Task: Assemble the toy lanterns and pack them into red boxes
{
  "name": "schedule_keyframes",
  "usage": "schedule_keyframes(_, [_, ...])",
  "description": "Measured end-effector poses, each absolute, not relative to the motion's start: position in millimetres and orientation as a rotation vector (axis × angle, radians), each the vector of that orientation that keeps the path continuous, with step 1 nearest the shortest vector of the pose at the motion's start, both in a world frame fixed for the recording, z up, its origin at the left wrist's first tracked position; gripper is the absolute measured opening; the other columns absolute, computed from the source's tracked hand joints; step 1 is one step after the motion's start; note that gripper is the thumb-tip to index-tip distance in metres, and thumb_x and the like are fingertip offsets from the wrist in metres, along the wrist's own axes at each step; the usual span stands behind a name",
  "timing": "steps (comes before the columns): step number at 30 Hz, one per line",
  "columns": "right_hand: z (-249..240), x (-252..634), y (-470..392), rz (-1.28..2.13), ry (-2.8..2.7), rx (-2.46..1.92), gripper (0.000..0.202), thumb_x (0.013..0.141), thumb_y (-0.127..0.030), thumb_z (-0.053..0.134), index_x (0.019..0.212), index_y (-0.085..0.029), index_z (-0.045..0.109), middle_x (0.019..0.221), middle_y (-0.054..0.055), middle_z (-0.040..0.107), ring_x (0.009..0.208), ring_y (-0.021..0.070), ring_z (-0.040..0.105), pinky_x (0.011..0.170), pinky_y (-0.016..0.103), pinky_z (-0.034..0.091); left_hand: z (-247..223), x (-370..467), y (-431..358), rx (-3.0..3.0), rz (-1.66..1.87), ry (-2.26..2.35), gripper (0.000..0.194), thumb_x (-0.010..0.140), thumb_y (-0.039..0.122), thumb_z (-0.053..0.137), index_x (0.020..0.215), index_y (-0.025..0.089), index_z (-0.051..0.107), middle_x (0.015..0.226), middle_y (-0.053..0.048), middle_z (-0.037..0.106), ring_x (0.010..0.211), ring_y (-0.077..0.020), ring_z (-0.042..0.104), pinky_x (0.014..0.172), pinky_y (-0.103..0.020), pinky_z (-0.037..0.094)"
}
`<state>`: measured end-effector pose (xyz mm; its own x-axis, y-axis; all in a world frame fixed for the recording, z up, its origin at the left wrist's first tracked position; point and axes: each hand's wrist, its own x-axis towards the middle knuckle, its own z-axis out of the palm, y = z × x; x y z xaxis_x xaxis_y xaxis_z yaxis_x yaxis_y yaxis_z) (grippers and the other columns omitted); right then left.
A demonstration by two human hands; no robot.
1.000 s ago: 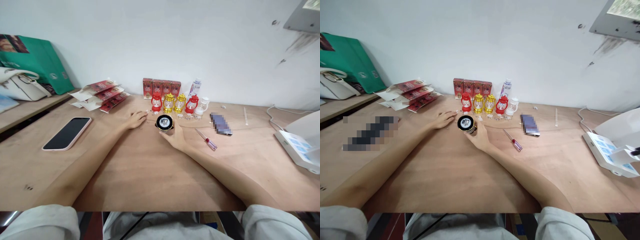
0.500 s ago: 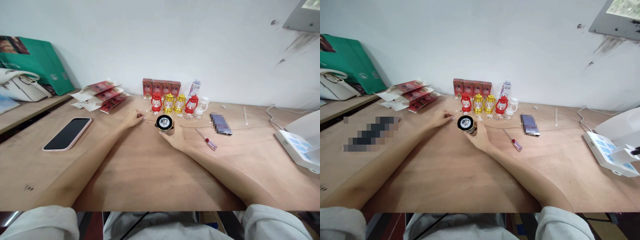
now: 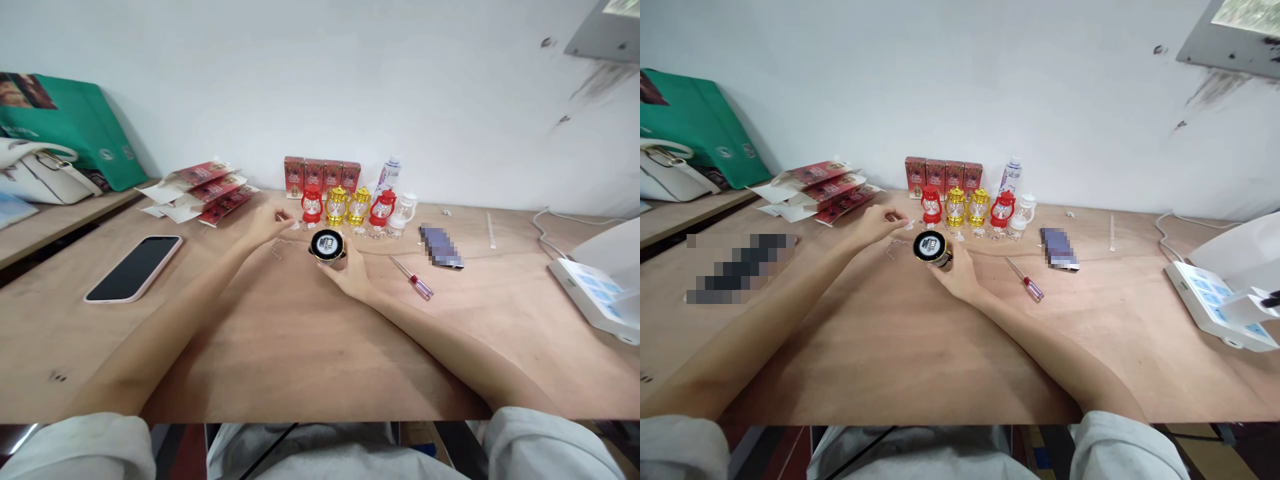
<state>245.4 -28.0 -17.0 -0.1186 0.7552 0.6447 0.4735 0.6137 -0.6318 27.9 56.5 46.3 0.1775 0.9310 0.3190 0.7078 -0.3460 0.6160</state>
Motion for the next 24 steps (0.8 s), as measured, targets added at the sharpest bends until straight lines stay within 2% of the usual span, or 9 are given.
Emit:
schedule_keyframes(5, [-16.1,246.0,-28.4,0.330,-1.782,-1.000,0.057,0.071,-0.035,0.070,0.119,-0.019,0.045,0.117,0.012,0.062,0.110,0.0278,0.059,0.094,0.047,0.048,91.5,47.0,22.3,2.148,1.165,1.240,0.029,0.070,0.038,0.069,0.081,0.011,0.067,0.074,-0.006,0.067,0.067,-0.0148,0.058,0.066,-0.027,0.045])
schedule_keyframes(10, [-12.5,245.3,-30.4,0.325,-1.781,-1.002,0.055,0.071,-0.034,0.070,0.119,-0.020,0.046,0.116,0.011,0.062,0.110,0.0276,0.059,0.094,0.047,0.047,121.1,60.5,-21.7,2.373,1.006,0.942,0.026,0.073,0.039,0.068,0.075,0.013,0.066,0.078,-0.006,0.068,0.071,-0.0151,0.060,0.067,-0.027,0.048])
schedule_keyframes(17, [-13.5,246.2,-29.3,0.338,-1.758,-1.034,0.053,0.071,-0.032,0.070,0.117,-0.019,0.047,0.115,0.011,0.062,0.105,0.0269,0.060,0.091,0.046,0.048,120.6,67.6,-34.4,2.749,0.722,0.912,0.012,0.077,0.027,0.064,0.073,0.019,0.071,0.079,-0.001,0.070,0.069,-0.0128,0.060,0.062,-0.022,0.043])
schedule_keyframes(24, [-15.1,246.2,-27.8,0.324,-1.742,-0.993,0.049,0.072,-0.032,0.069,0.115,-0.020,0.049,0.113,0.010,0.063,0.104,0.0272,0.060,0.089,0.045,0.049,117.2,69.3,-32.2,2.840,0.679,0.905,0.012,0.078,0.020,0.060,0.077,0.018,0.072,0.081,-0.001,0.070,0.066,-0.0110,0.060,0.061,-0.020,0.040])
